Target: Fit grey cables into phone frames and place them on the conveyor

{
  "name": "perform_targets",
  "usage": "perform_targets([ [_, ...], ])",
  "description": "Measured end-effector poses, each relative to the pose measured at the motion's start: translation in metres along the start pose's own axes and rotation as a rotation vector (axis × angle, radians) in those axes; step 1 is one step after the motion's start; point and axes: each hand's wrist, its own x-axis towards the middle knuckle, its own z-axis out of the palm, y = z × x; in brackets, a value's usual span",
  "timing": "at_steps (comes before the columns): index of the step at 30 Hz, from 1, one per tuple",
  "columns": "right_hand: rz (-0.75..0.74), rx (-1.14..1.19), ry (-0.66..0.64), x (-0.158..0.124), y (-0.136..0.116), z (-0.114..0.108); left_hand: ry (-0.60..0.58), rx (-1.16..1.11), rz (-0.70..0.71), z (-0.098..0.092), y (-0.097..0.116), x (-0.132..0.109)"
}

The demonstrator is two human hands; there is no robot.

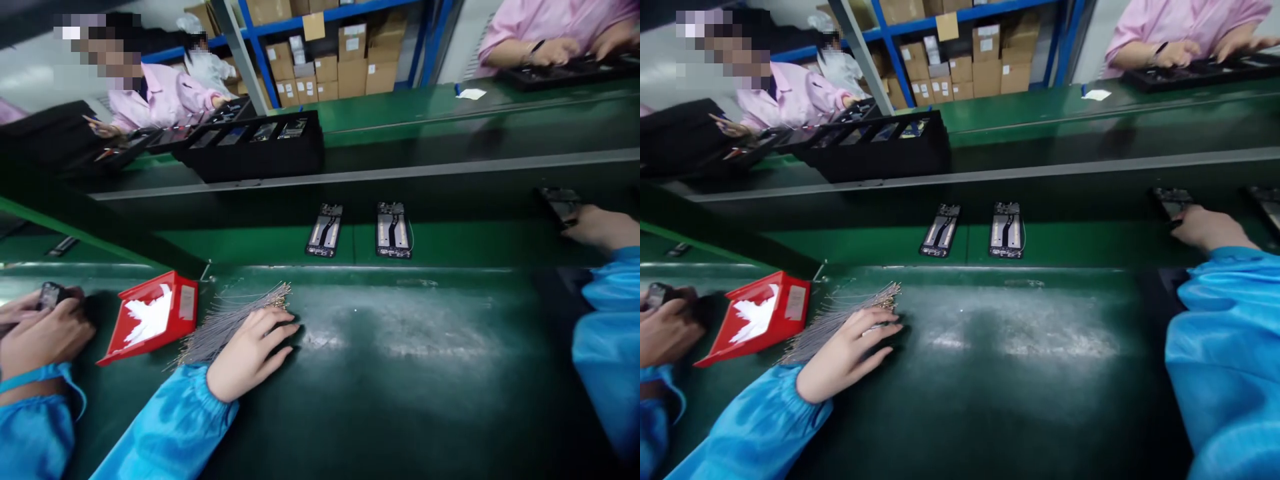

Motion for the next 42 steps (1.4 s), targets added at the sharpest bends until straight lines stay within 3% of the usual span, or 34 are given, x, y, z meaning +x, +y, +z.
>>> perform_targets([
  [3, 0.039, -0.046, -0.188, -0.005, -0.007, -0.006, 0.006, 0.034, 0.001, 0.001, 0.004, 0.0],
  [9, -0.057, -0.072, -0.072, -0.047, -0.037, -0.034, -0.024, 0.168, 0.021, 0.006, 0.005, 0.0],
  [13, -0.25, -0.063, -0.036, -0.096, -0.066, -0.05, -0.001, 0.301, 0.049, 0.011, 0.004, 0.005],
  [16, -0.293, -0.046, -0.019, -0.138, -0.088, -0.056, 0.018, 0.304, 0.093, 0.012, 0.002, 0.015],
  [20, -0.328, -0.041, -0.019, -0.19, -0.117, -0.049, 0.075, 0.174, 0.117, 0.017, 0.008, 0.032],
  [23, -0.359, -0.07, 0.004, -0.225, -0.134, -0.037, 0.055, 0.079, 0.143, 0.024, 0.019, 0.041],
  [29, -0.461, -0.083, 0.118, -0.294, -0.145, -0.019, 0.035, 0.017, 0.221, 0.035, 0.029, 0.04],
  [32, -0.624, 0.001, 0.112, -0.329, -0.148, -0.016, 0.053, -0.035, 0.199, 0.036, 0.025, 0.039],
  [37, -1.047, 0.433, -0.068, -0.376, -0.173, -0.014, 0.091, 0.042, 0.114, 0.039, 0.019, 0.043],
  [42, -1.233, 0.634, -0.118, -0.381, -0.2, -0.007, 0.147, 0.111, 0.045, 0.038, 0.015, 0.043],
])
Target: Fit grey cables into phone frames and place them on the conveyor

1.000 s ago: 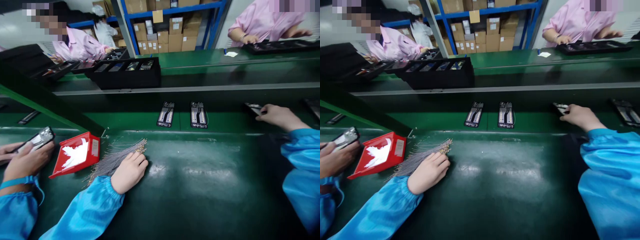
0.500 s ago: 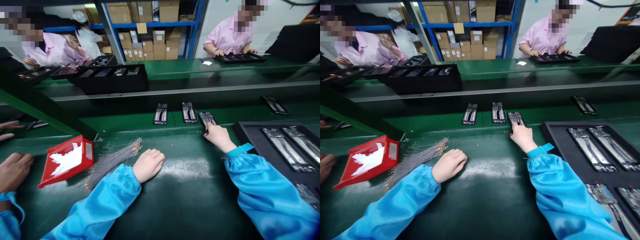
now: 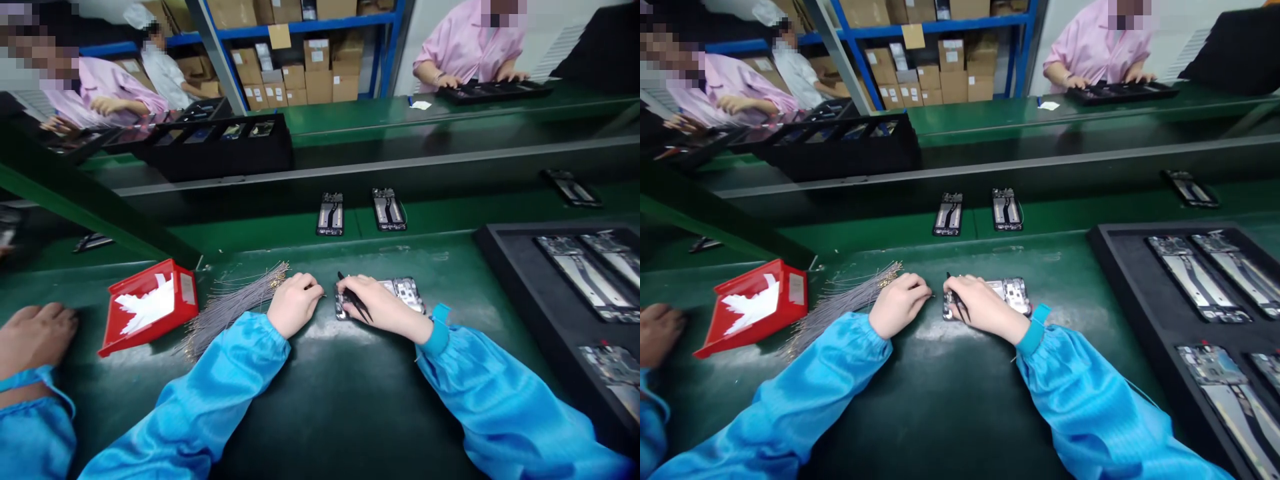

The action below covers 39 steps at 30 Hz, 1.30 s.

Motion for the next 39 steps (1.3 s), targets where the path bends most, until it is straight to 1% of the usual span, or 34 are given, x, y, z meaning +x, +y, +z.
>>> perform_targets([
  [2, 0.006, 0.07, 0.071, 0.004, 0.006, 0.003, 0.006, 0.007, -0.019, -0.001, 0.0, 0.0],
  [4, 0.046, 0.173, 0.141, 0.005, 0.01, 0.003, 0.006, 0.009, -0.033, -0.002, 0.003, 0.002],
  [8, 0.104, 0.388, 0.258, 0.004, 0.005, 0.005, -0.006, 0.002, -0.047, 0.001, 0.011, 0.01],
  [12, 0.176, 0.438, 0.391, 0.01, 0.002, 0.013, 0.004, -0.081, -0.054, 0.007, 0.01, 0.015],
  [14, 0.228, 0.45, 0.42, 0.015, 0.005, 0.018, 0.024, -0.142, -0.064, 0.009, 0.008, 0.016],
  [18, 0.253, 0.509, 0.38, 0.02, 0.012, 0.027, 0.057, -0.224, -0.063, 0.012, 0.006, 0.015],
  [21, 0.283, 0.527, 0.341, 0.02, 0.013, 0.029, 0.069, -0.258, -0.064, 0.013, 0.006, 0.014],
  [25, 0.312, 0.544, 0.349, 0.019, 0.01, 0.026, 0.087, -0.277, -0.061, 0.014, 0.005, 0.013],
  [27, 0.312, 0.5, 0.347, 0.019, 0.009, 0.024, 0.092, -0.272, -0.055, 0.015, 0.005, 0.012],
  [30, 0.273, 0.433, 0.36, 0.018, 0.008, 0.022, 0.097, -0.262, -0.041, 0.015, 0.005, 0.012],
  [32, 0.258, 0.449, 0.364, 0.018, 0.008, 0.023, 0.105, -0.259, -0.035, 0.015, 0.005, 0.012],
  [39, 0.319, 0.485, 0.332, 0.016, 0.01, 0.023, 0.117, -0.25, -0.018, 0.014, 0.006, 0.013],
])
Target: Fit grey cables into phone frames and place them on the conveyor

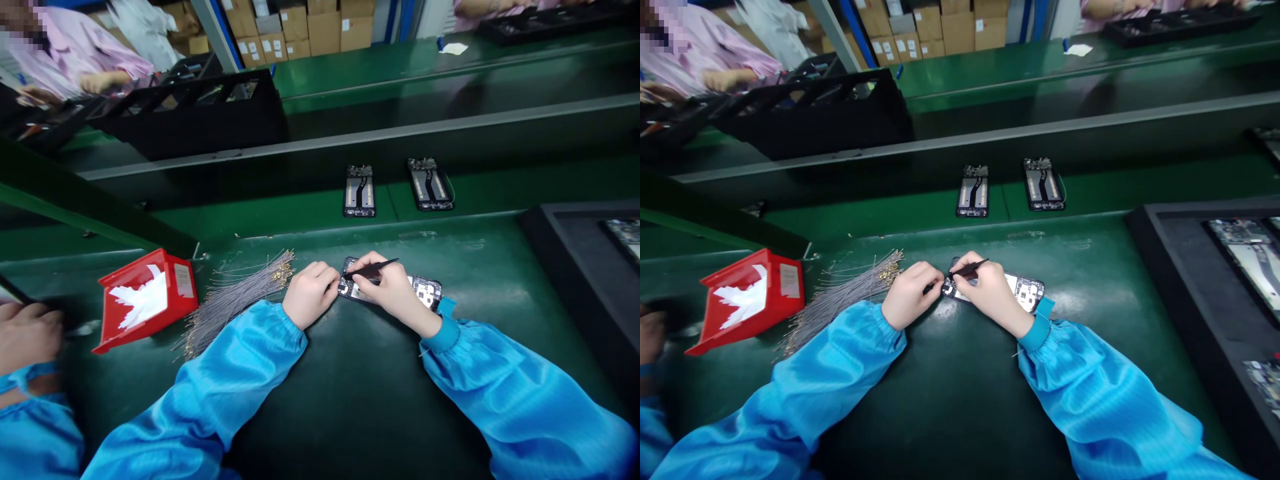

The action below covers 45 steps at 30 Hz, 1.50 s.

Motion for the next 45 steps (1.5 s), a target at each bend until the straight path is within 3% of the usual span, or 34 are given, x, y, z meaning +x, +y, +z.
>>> perform_targets([
  [13, -0.036, -0.034, -0.011, 0.0, -0.003, -0.001, -0.026, 0.027, -0.002, -0.003, 0.001, -0.001],
  [23, -0.287, -0.206, -0.084, -0.006, -0.009, 0.002, -0.065, 0.011, -0.01, -0.002, 0.001, 0.001],
  [27, -0.32, -0.215, -0.098, -0.006, -0.01, 0.004, -0.132, -0.007, -0.025, -0.008, -0.003, 0.004],
  [30, -0.3, -0.17, -0.047, -0.007, -0.01, -0.008, -0.224, -0.012, 0.023, -0.018, -0.012, 0.006],
  [33, -0.252, -0.241, 0.121, -0.016, -0.003, -0.034, -0.304, 0.041, 0.147, -0.029, -0.016, 0.007],
  [37, -0.184, -0.376, 0.313, -0.045, 0.017, -0.076, -0.317, 0.156, 0.304, -0.032, 0.002, 0.004],
  [41, -0.092, -0.453, 0.278, -0.072, 0.031, -0.094, -0.316, 0.233, 0.453, -0.017, 0.032, 0.007],
  [45, -0.045, -0.449, 0.203, -0.072, 0.03, -0.088, -0.283, 0.218, 0.525, 0.001, 0.05, 0.017],
])
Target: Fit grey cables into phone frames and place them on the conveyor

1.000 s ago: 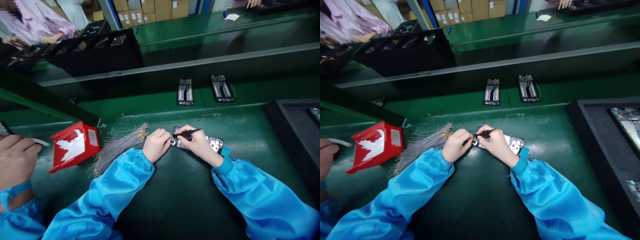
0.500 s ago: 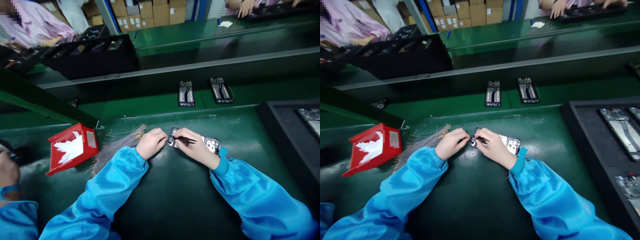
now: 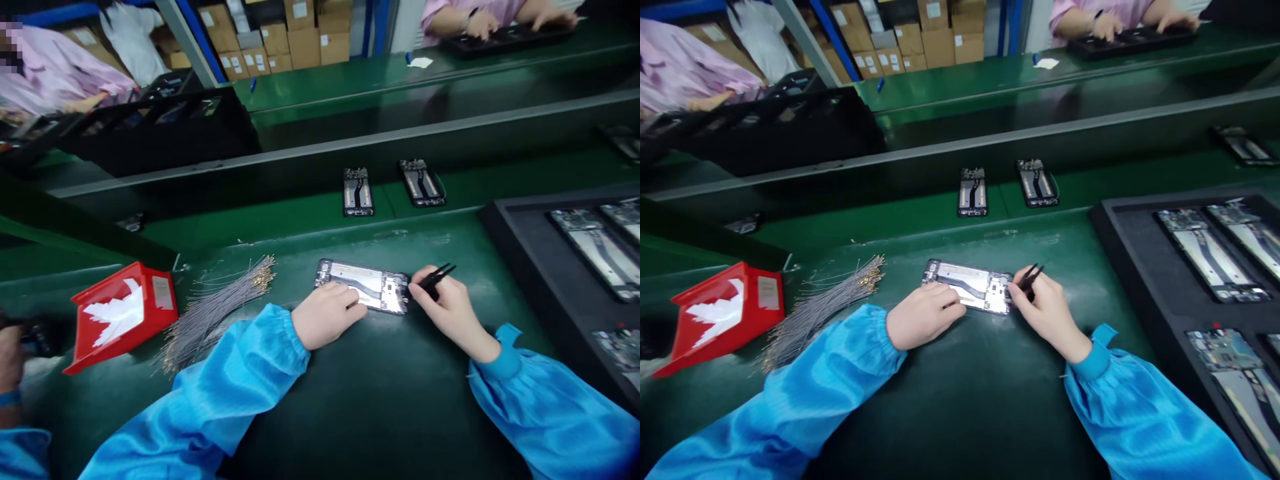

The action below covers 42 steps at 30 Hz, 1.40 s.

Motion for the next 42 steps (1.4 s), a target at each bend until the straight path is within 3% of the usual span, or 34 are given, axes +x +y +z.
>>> perform_targets([
  [6, -0.027, 0.134, -0.022, 0.019, -0.012, 0.011, 0.006, -0.018, -0.056, 0.006, 0.001, 0.013],
  [12, 0.08, 0.343, -0.076, 0.004, -0.013, 0.007, 0.11, -0.024, -0.204, 0.012, 0.01, 0.012],
  [24, 0.124, 0.409, -0.169, 0.003, -0.014, 0.008, 0.156, 0.029, -0.196, 0.016, 0.012, 0.013],
  [35, 0.074, 0.396, -0.194, 0.003, -0.013, 0.007, 0.197, 0.041, -0.176, 0.016, 0.012, 0.013],
  [42, -0.146, 0.287, -0.192, 0.002, -0.021, 0.005, 0.181, 0.049, -0.173, 0.017, 0.013, 0.013],
])
